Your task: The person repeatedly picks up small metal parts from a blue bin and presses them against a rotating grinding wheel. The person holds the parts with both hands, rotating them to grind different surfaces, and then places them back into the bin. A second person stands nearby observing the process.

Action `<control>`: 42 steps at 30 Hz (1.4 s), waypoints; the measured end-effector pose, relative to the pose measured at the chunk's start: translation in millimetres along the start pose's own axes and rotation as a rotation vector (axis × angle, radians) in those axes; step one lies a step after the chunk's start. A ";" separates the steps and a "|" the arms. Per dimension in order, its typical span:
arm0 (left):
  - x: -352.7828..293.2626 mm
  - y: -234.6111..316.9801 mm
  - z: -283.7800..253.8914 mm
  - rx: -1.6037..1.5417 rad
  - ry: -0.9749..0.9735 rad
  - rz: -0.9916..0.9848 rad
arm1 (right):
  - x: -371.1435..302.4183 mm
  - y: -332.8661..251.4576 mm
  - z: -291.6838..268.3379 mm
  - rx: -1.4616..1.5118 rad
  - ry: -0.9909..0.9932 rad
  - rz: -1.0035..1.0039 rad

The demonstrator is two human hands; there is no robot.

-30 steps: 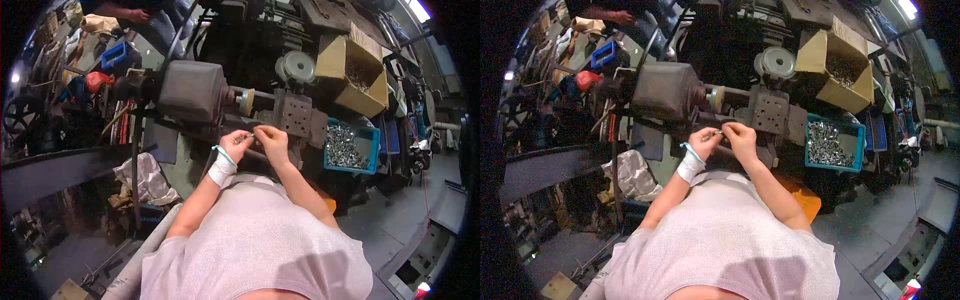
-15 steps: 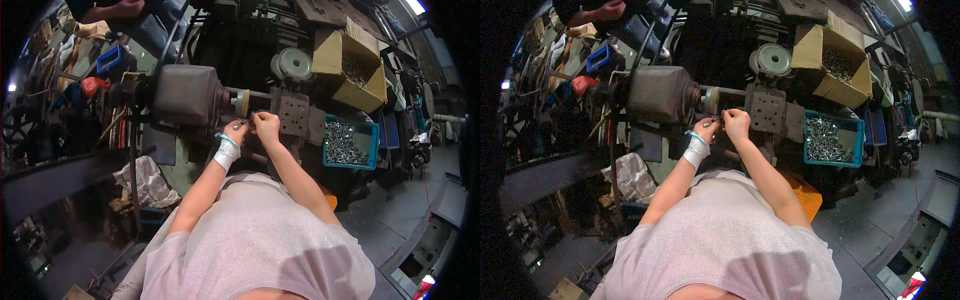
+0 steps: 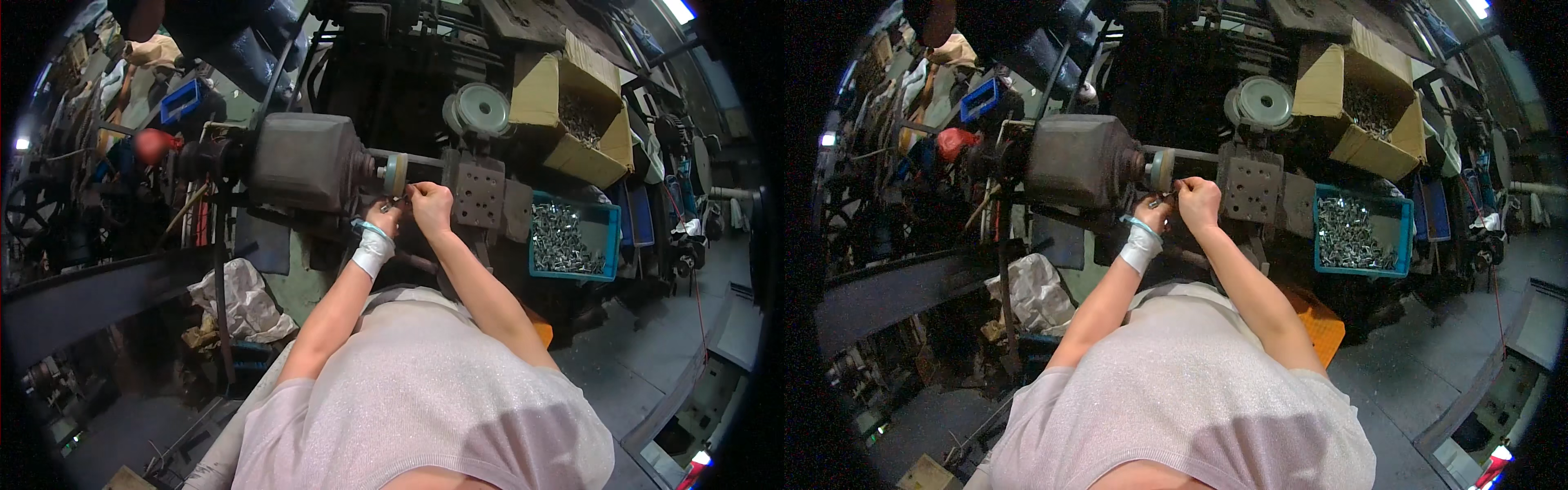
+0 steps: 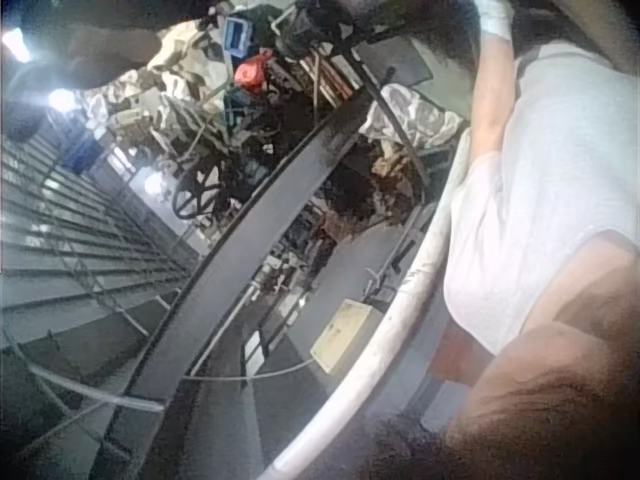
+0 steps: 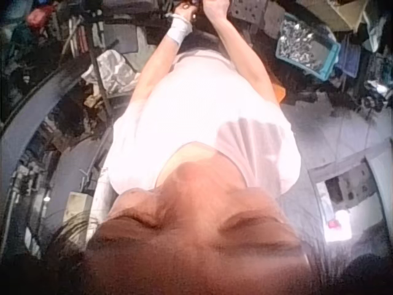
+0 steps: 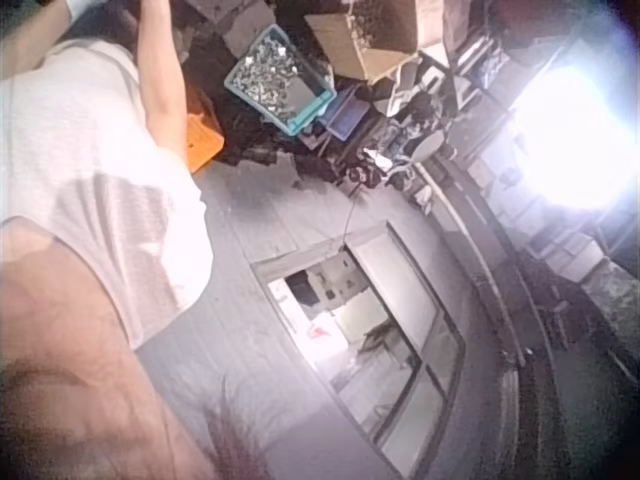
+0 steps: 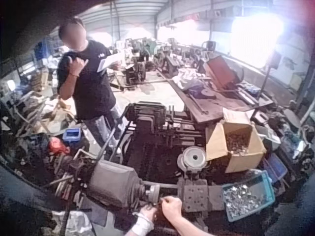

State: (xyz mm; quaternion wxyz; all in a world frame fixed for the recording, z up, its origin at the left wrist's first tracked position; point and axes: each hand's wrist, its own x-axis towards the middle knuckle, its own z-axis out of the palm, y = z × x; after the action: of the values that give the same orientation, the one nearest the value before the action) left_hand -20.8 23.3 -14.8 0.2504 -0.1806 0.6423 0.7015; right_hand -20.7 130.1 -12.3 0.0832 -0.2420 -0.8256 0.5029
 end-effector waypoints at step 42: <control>5.8 -8.4 -0.8 0.022 0.001 0.032 | -5.0 -0.7 -1.0 0.224 -0.032 0.096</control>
State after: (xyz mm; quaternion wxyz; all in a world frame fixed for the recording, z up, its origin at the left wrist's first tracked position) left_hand -20.6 23.6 -25.0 0.2410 -0.1679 0.6528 0.6983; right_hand -16.2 128.1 -10.7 0.0725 -0.2623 -0.7528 0.5994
